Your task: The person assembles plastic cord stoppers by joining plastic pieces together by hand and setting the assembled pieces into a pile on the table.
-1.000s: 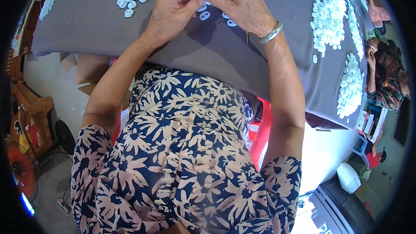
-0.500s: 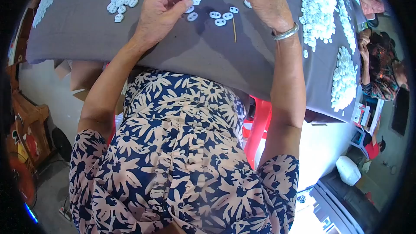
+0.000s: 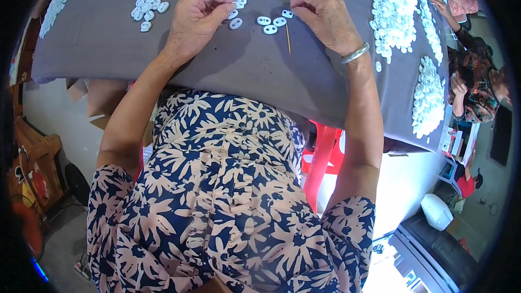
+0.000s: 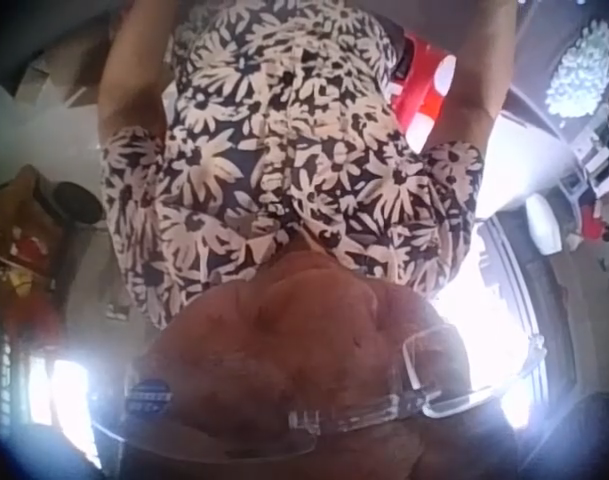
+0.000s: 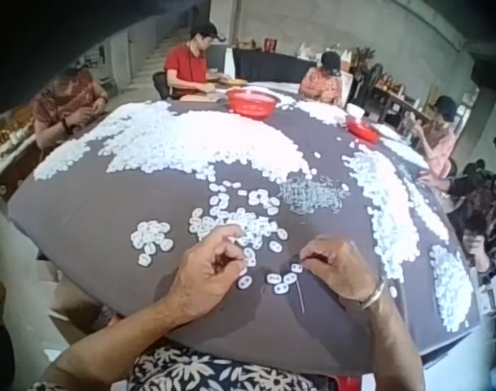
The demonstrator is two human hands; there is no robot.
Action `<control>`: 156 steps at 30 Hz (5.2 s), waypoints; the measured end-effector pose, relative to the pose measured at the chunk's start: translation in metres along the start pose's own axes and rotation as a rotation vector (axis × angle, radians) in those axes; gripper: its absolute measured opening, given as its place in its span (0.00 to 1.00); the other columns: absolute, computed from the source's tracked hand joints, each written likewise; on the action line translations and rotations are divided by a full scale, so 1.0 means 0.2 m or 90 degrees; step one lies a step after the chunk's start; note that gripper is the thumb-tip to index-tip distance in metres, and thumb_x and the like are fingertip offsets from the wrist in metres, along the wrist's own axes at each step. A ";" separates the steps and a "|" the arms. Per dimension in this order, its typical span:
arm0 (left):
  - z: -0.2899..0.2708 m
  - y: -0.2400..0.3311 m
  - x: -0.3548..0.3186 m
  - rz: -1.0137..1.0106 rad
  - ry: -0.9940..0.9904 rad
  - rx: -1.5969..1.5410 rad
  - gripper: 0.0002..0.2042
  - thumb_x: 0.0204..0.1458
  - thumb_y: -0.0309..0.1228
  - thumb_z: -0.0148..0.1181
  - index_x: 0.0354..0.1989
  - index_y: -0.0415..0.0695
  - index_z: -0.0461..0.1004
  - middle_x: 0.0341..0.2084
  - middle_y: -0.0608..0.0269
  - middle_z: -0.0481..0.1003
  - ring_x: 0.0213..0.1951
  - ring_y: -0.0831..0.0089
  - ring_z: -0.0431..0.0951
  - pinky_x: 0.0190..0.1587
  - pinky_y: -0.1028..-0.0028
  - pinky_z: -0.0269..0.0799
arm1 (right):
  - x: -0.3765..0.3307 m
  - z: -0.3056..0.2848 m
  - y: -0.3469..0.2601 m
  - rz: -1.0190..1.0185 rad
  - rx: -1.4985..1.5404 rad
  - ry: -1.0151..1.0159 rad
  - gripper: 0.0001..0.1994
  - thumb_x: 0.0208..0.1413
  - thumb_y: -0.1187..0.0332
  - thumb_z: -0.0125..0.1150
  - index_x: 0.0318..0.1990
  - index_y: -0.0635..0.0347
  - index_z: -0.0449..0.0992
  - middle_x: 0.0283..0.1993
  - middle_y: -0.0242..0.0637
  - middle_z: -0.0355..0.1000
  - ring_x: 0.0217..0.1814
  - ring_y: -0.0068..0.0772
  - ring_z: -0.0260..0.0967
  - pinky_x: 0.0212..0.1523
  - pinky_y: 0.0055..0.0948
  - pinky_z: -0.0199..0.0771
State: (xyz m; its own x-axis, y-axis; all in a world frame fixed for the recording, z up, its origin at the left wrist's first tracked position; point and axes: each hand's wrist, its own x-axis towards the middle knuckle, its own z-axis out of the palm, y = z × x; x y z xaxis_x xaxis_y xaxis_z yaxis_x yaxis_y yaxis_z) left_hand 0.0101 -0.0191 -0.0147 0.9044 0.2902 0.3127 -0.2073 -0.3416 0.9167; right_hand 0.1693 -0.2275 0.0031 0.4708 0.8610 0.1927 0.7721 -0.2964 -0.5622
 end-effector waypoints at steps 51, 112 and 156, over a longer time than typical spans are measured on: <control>0.01 -0.09 0.00 0.049 0.042 -0.016 0.15 0.51 0.21 0.57 0.48 0.42 0.69 0.25 0.65 0.75 0.26 0.80 0.73 0.33 0.77 0.72 | -0.04 0.09 -0.13 -0.105 -0.030 0.038 0.08 0.49 0.77 0.64 0.38 0.60 0.77 0.31 0.33 0.69 0.29 0.29 0.69 0.30 0.25 0.69; 0.00 -0.06 0.00 0.007 -0.013 -0.089 0.20 0.50 0.22 0.56 0.53 0.40 0.63 0.25 0.66 0.73 0.28 0.81 0.72 0.32 0.79 0.69 | 0.20 0.21 -0.20 0.081 0.425 0.018 0.09 0.58 0.69 0.57 0.44 0.60 0.79 0.31 0.23 0.72 0.32 0.12 0.64 0.33 0.15 0.66; -0.05 -0.05 0.00 -0.048 -0.068 -0.172 0.17 0.54 0.24 0.56 0.53 0.45 0.68 0.28 0.72 0.73 0.26 0.87 0.68 0.26 0.85 0.62 | 0.17 0.25 -0.27 -0.176 0.132 0.108 0.11 0.44 0.78 0.68 0.37 0.62 0.76 0.32 0.26 0.72 0.25 0.12 0.65 0.25 0.15 0.67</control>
State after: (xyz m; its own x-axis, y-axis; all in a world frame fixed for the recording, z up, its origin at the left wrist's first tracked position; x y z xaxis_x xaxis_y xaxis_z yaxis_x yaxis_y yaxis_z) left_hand 0.0097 -0.0072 -0.0217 0.9524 0.2046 0.2258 -0.2162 -0.0683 0.9739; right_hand 0.1218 -0.1619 0.0008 0.3339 0.8106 0.4811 0.7854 0.0431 -0.6175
